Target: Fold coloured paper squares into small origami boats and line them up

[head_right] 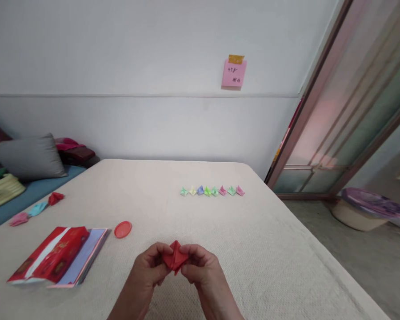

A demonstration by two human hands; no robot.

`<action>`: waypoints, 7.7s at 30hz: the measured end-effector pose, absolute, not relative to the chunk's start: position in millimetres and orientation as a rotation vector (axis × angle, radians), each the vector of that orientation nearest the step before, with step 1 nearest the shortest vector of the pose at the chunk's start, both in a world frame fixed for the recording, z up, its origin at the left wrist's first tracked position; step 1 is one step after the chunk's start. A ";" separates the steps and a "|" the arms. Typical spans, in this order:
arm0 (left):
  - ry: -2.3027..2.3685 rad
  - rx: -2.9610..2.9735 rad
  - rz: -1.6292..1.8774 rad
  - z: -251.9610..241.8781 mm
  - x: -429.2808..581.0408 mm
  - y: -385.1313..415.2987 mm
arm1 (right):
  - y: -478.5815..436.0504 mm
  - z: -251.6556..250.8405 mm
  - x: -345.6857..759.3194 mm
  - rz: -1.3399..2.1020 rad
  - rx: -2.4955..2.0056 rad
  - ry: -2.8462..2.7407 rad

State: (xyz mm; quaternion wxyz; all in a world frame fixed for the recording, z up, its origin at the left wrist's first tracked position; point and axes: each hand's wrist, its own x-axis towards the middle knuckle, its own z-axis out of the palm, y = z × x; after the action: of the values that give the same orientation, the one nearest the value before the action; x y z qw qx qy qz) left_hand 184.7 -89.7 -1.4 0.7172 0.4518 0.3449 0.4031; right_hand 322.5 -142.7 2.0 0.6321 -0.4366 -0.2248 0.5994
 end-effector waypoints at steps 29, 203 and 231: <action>0.853 0.846 0.718 -0.8 185.1 -97.0 | -144.1 2.1 314.6 1.280 -1.267 -0.687; 0.816 1.304 0.831 9.6 183.7 -101.7 | -147.8 6.4 326.4 1.215 -1.116 -0.756; 0.736 1.170 0.849 7.1 190.7 -106.5 | -149.6 5.6 317.8 1.146 -1.226 -0.744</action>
State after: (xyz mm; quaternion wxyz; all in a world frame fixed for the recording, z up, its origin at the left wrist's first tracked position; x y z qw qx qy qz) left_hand 190.7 -106.5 7.1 0.6887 0.5229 0.3290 0.3796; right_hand 317.8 -149.6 5.6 0.6075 -0.5305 -0.3219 0.4959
